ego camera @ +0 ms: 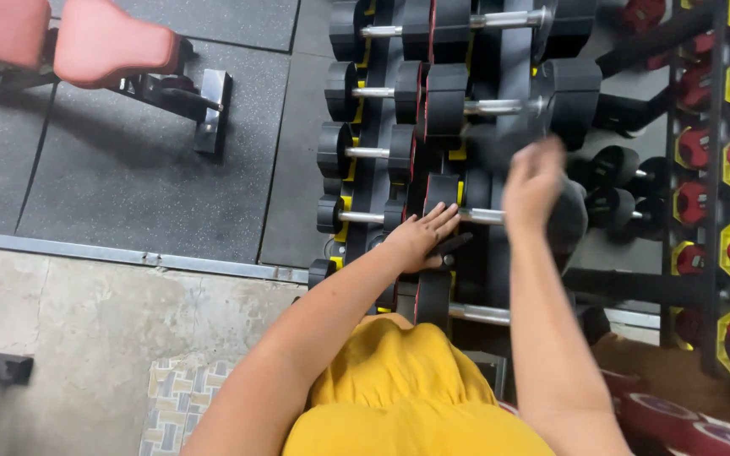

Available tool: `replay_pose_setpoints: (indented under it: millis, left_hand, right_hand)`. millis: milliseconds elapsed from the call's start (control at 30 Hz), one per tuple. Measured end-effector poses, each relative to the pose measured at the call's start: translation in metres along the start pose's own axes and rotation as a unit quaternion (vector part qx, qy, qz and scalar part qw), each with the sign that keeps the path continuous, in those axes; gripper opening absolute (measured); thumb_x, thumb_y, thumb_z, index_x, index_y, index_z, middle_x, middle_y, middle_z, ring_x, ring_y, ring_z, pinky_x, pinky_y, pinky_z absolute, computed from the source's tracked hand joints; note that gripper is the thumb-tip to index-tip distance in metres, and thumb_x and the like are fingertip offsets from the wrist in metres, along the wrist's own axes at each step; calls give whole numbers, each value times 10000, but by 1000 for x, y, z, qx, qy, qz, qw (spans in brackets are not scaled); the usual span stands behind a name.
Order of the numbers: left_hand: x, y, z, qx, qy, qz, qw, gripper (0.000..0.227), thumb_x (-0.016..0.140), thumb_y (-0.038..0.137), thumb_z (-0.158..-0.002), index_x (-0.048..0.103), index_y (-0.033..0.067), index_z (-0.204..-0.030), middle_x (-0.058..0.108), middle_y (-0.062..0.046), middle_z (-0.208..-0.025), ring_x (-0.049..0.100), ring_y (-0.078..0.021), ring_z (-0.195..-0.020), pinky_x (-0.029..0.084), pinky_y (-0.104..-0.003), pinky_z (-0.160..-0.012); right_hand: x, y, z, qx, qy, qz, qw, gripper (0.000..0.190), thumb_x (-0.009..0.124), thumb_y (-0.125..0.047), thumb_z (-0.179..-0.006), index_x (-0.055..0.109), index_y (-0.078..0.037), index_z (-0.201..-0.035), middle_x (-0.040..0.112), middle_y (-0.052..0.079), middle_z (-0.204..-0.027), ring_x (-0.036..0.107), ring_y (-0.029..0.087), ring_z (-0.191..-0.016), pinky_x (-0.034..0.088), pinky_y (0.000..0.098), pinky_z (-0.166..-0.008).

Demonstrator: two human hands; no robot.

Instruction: Spraying and wiping dumbbells on a rack in a gym.

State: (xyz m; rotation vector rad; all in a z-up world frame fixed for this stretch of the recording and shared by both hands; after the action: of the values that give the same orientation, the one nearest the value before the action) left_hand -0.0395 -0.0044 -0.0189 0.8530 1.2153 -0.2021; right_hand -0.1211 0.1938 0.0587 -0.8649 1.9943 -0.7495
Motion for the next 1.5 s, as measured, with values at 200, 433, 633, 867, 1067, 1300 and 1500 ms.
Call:
replay_pose_setpoints:
  millis: [200,433,633,867,1067,1300,1500]
  left_hand:
    - [-15,8,8,5,-10,11,1000,1025,789,357,-820,195,100,-1616,148,-90,-1708,170,-319,-1571,384,-591,-1141]
    - [-32,20,19,-16,0,62,998,1079,844,317,-745,216,99,-1595,155,-92,-1695,168,-314,-1565,368,-593,-1146]
    - [-37,26,24,-29,8,84,996,1067,854,265,-735,247,94,-1596,185,-94,-1699,191,-321,-1566,359,-564,-1162]
    - [-48,33,26,-40,31,97,994,1062,860,232,-720,267,76,-1587,206,-107,-1694,213,-340,-1567,344,-555,-1171]
    - [-48,34,25,-49,45,108,992,1076,864,207,-701,276,79,-1593,213,-105,-1699,212,-337,-1571,336,-547,-1188]
    - [-39,34,24,-44,55,94,993,1065,861,227,-723,268,67,-1593,207,-110,-1699,201,-341,-1570,335,-561,-1184]
    - [-44,32,25,-37,37,94,994,1028,849,246,-749,276,77,-1586,204,-102,-1701,204,-330,-1568,349,-556,-1167]
  right_hand:
    - [81,157,71,-49,-364,336,868,508,429,-345,-1097,551,16,-1432,526,263,-1508,445,477,-1441,328,476,-1256]
    - [143,289,67,-20,-598,394,698,725,582,-353,-859,464,46,-1452,394,275,-1603,351,498,-1476,302,469,-1228]
    - [157,315,43,77,-454,194,866,647,313,-272,-992,305,96,-1523,170,371,-1583,123,579,-1441,121,520,-1166]
    - [156,292,-17,91,-465,101,875,585,296,-216,-1005,376,34,-1528,314,303,-1605,243,424,-1514,189,410,-1248]
    - [188,338,-55,119,-402,41,907,522,317,-220,-1046,424,60,-1474,327,298,-1592,294,437,-1466,235,408,-1205]
    - [164,261,-54,369,-322,-47,870,523,330,-268,-1031,462,-15,-1470,496,211,-1549,459,343,-1431,338,389,-1185]
    - [137,227,23,326,-319,63,888,614,320,-307,-1026,405,31,-1532,430,270,-1593,402,413,-1493,312,386,-1237]
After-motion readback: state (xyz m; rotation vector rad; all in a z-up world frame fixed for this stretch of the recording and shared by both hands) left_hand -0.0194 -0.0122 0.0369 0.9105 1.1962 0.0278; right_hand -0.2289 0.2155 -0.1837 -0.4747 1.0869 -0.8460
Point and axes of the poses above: each hand's wrist, its own z-axis away from the middle knuckle, its own x-axis out of the palm, y = z × x, the point moved 2 cm from there along -z, towards the middle knuckle
